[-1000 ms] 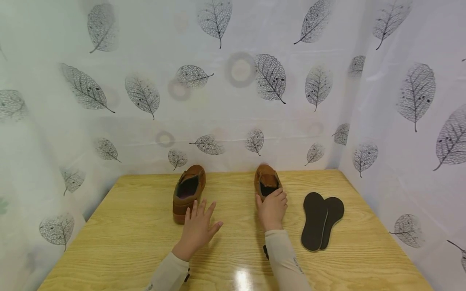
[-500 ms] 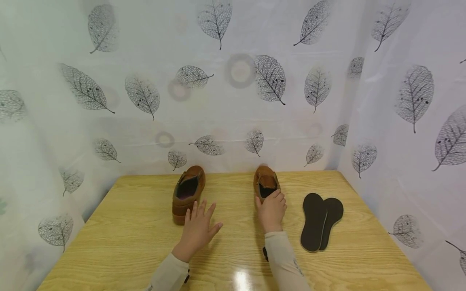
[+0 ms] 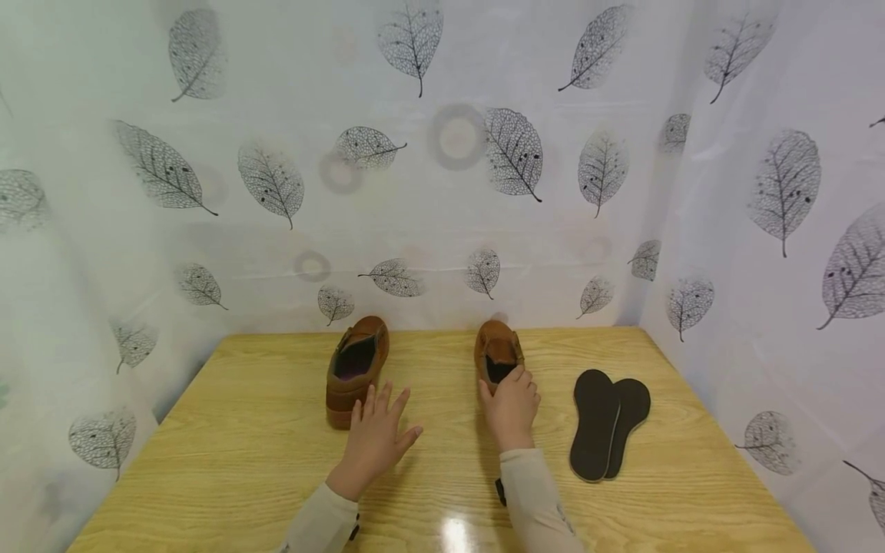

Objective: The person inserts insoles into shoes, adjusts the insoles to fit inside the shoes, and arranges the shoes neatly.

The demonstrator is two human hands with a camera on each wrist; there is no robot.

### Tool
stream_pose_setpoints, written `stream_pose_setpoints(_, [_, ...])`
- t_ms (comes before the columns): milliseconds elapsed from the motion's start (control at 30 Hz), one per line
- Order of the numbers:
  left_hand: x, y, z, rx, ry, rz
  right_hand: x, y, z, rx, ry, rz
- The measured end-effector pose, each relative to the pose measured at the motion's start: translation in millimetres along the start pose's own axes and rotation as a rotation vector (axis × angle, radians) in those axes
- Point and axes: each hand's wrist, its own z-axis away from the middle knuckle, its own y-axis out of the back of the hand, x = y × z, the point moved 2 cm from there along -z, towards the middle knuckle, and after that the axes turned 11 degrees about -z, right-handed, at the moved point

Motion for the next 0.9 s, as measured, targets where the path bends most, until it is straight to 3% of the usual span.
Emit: stream_pose_setpoints(900, [-2.2,2.7,1.6,0.018,-0.013,0.004,-27,0,21.1,0.024,0.110,0.002])
